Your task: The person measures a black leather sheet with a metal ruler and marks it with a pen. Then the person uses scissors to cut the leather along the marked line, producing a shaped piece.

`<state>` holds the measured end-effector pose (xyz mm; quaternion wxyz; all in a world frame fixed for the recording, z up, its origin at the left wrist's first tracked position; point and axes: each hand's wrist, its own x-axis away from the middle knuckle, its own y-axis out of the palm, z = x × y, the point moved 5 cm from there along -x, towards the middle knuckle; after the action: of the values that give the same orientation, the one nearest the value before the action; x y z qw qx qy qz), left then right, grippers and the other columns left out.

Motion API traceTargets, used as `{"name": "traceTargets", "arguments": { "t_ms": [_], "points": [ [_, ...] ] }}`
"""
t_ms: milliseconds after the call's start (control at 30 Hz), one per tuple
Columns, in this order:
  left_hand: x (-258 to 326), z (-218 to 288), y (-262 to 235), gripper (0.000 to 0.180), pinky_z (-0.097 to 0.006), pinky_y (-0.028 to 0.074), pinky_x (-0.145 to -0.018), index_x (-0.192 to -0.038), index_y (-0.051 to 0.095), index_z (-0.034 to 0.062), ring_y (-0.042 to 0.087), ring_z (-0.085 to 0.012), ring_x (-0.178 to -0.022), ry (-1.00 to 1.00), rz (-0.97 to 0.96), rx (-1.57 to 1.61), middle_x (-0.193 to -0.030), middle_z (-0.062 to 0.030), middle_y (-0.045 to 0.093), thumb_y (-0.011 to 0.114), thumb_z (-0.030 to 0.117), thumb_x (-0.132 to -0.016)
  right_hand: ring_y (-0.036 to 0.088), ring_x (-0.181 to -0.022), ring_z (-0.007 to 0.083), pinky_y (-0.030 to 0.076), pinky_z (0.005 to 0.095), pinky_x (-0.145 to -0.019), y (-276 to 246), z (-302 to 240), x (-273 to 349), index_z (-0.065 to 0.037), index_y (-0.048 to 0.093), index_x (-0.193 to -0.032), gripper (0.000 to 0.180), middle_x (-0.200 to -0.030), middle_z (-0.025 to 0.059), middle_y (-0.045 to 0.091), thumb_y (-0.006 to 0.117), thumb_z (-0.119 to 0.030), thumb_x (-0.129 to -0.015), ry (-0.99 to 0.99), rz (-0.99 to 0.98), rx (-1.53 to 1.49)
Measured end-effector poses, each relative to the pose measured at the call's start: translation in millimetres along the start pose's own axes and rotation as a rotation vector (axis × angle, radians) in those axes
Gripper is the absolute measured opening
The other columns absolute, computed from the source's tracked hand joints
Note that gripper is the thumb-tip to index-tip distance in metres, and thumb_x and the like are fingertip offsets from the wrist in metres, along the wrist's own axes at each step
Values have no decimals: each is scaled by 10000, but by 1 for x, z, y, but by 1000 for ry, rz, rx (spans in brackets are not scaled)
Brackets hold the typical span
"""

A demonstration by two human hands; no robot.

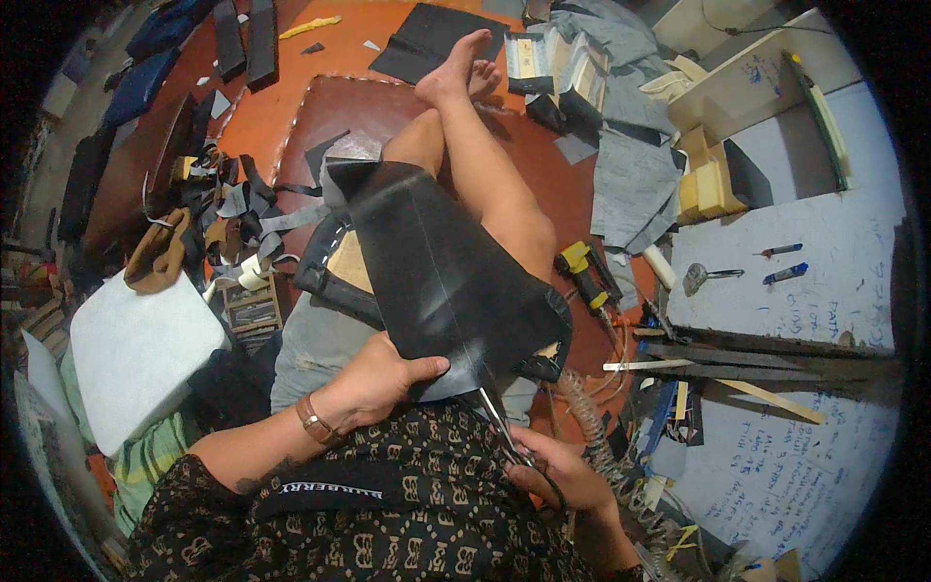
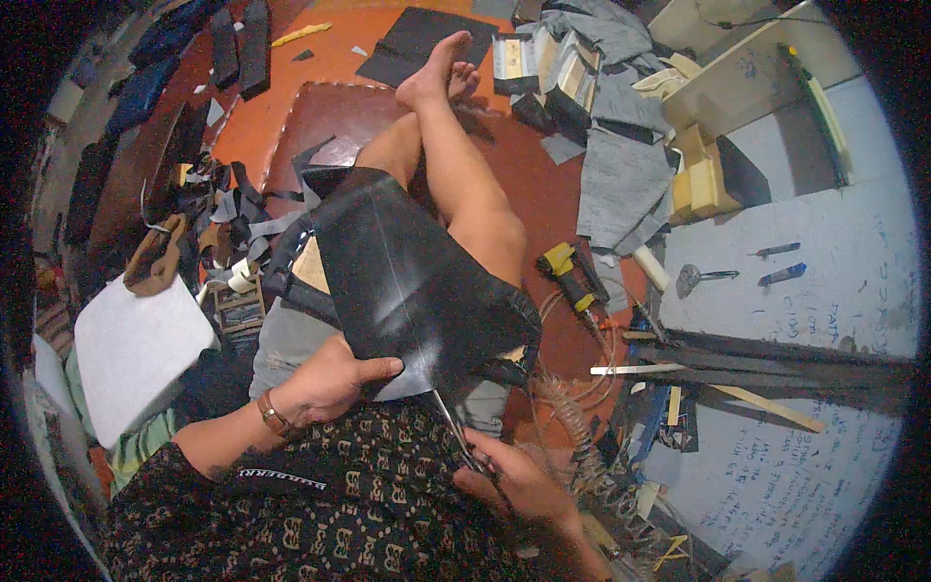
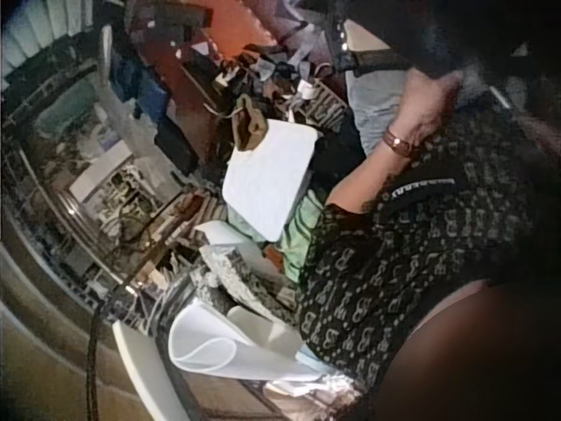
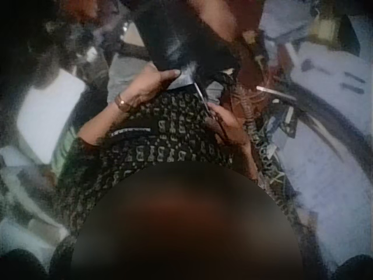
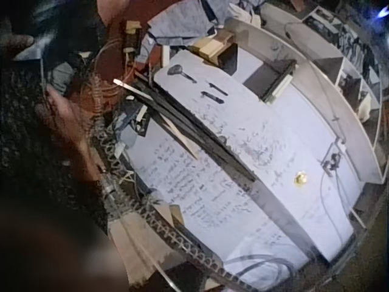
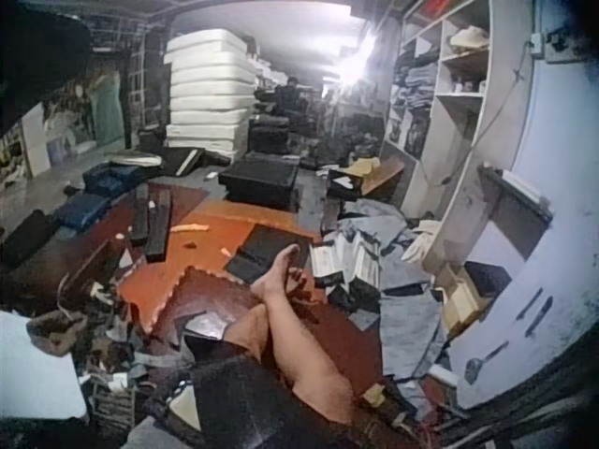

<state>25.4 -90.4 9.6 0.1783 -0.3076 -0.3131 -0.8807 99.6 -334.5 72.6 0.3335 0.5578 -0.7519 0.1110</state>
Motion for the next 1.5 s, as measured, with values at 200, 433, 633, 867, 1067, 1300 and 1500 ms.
{"name": "traceTargets", "arguments": {
  "t_ms": [200, 433, 633, 867, 1067, 1300, 1500],
  "points": [
    [3, 2, 0, 433, -337, 518, -956, -1326, 634, 27, 634, -143, -1085, -27, 20, -2, -1241, -30, 695, 782, 14, -920, 638, -1097, 133, 509, 294, -959, 9, -16, -15, 6, 463, -1506, 551, -1243, 87, 709, 674, -223, -1051, 12, -3, -85],
    [3, 3, 2, 402, -324, 529, -903, -1306, 639, 30, 637, -122, -1018, 0, 0, 41, -1203, -13, 694, 778, 20, -928, 639, -1107, 133, 513, 294, -962, 4, -10, -14, 21, 472, -1495, 549, -1251, 95, 706, 673, -236, -1054, -21, 33, 7],
    [4, 7, 4, 391, -333, 525, -986, -1317, 648, -8, 649, -150, -1101, -15, 15, 1, -1272, -62, 701, 739, -28, -938, 648, -1094, 131, 522, 293, -945, 6, -22, -16, 7, 488, -1491, 539, -1240, 84, 714, 675, -245, -1053, -21, 44, -36],
    [3, 1, 0, 375, -327, 525, -981, -1297, 658, -24, 649, -151, -1100, 4, 12, 10, -1263, -74, 710, 748, -21, -933, 657, -1091, 132, 526, 298, -947, 7, -16, -20, -10, 487, -1504, 559, -1233, 87, 722, 687, -258, -1045, -36, 46, -66],
    [3, 0, 0, 372, -325, 527, -971, -1288, 661, -31, 654, -158, -1084, 17, 22, 6, -1252, -75, 715, 755, -18, -928, 651, -1116, 138, 520, 304, -965, 5, -13, -19, -13, 482, -1511, 574, -1249, 91, 716, 694, -265, -1040, -10, 57, -23],
    [4, 2, 2, 434, -346, 521, -989, -1322, 633, -7, 642, -151, -1103, 4, -5, 16, -1271, -49, 691, 788, 16, -917, 640, -1149, 145, 506, 308, -994, 6, -16, -18, -14, 481, -1512, 563, -1278, 97, 703, 683, -257, -1046, 9, 62, -35],
    [5, 3, 2, 411, -337, 526, -947, -1295, 650, 5, 639, -139, -1070, -1, 7, -35, -1245, -40, 695, 799, 37, -914, 640, -1138, 133, 510, 296, -980, 12, -29, -15, -19, 489, -1508, 529, -1270, 89, 704, 673, -205, -1049, 39, 102, -37]
  ]
}}
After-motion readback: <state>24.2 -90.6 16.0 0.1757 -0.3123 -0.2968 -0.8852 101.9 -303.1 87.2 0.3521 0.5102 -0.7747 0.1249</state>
